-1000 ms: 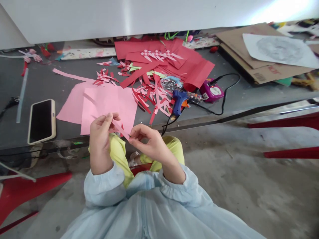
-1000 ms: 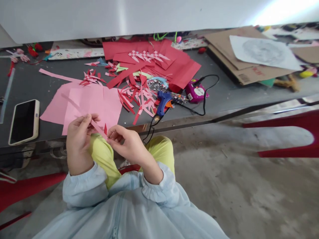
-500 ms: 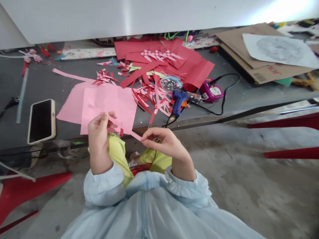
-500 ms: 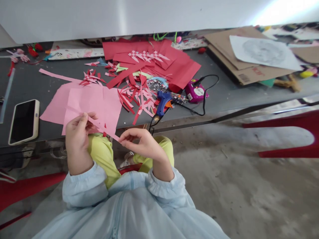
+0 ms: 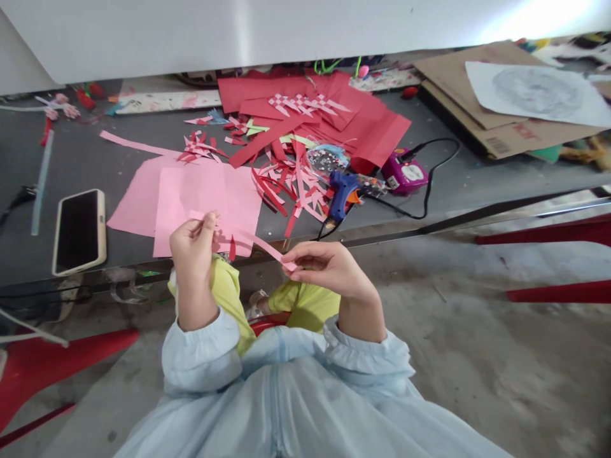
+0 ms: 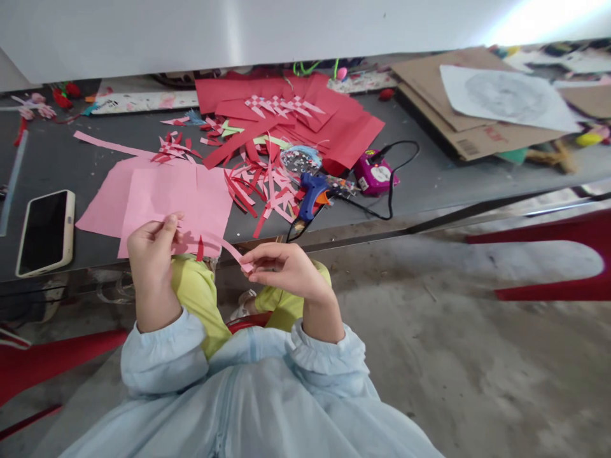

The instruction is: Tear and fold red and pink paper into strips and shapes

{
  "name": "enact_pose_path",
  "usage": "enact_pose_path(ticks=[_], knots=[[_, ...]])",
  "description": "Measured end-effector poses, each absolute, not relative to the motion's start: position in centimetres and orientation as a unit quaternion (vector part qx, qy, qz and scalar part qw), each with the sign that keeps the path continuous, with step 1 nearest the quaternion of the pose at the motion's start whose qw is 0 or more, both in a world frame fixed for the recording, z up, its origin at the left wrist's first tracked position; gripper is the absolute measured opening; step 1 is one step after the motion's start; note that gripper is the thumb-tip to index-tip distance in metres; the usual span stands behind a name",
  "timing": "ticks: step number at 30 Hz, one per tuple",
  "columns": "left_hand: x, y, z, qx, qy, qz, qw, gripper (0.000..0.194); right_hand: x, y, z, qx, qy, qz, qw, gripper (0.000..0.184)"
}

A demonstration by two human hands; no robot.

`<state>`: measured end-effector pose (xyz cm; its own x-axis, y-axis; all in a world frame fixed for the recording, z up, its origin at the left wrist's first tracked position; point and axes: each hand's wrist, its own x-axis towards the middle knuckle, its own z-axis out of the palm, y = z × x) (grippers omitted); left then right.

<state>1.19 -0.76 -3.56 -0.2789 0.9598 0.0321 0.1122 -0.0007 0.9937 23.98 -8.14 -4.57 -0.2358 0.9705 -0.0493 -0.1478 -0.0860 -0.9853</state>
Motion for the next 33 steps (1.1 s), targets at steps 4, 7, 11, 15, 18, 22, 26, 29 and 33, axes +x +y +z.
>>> enact_pose_path(ticks=[4, 7, 11, 15, 18, 22, 26, 29, 33], knots=[[1.7, -1.0, -3.5, 0.503, 0.589, 0.506, 0.38, 0.031, 23.3, -7.8, -4.7, -0.428, -0.486, 0.604, 0.465, 0.02], [2.4, -1.1, -3.5, 0.532, 0.58, 0.488, 0.377, 0.032, 22.6, -7.4, -4.9, -0.44, -0.493, 0.578, 0.478, 0.018], [3.3, -1.2, -3.6, 0.552, 0.564, 0.466, 0.4, 0.024, 21.6, -6.9, -5.0, -0.451, -0.533, 0.496, 0.516, 0.009], [3.6, -1.3, -3.9, 0.587, 0.554, 0.431, 0.403, 0.028, 20.8, -6.5, -4.7, -0.458, -0.526, 0.472, 0.539, 0.008], [3.6, -1.4, -3.9, 0.626, 0.534, 0.399, 0.405, 0.036, 20.2, -6.2, -4.4, -0.476, -0.487, 0.484, 0.55, 0.008], [3.7, -1.6, -3.6, 0.643, 0.505, 0.357, 0.452, 0.042, 19.6, -5.8, -4.1, -0.5, -0.437, 0.498, 0.558, 0.012], [3.6, -1.7, -3.4, 0.644, 0.493, 0.335, 0.48, 0.039, 19.4, -5.4, -4.3, -0.527, -0.419, 0.479, 0.563, 0.017], [3.5, -1.7, -3.4, 0.659, 0.482, 0.322, 0.48, 0.038, 19.3, -5.0, -4.5, -0.537, -0.431, 0.454, 0.565, 0.018], [3.4, -1.6, -3.6, 0.689, 0.464, 0.305, 0.466, 0.039, 19.1, -4.7, -4.7, -0.537, -0.445, 0.43, 0.574, 0.016]])
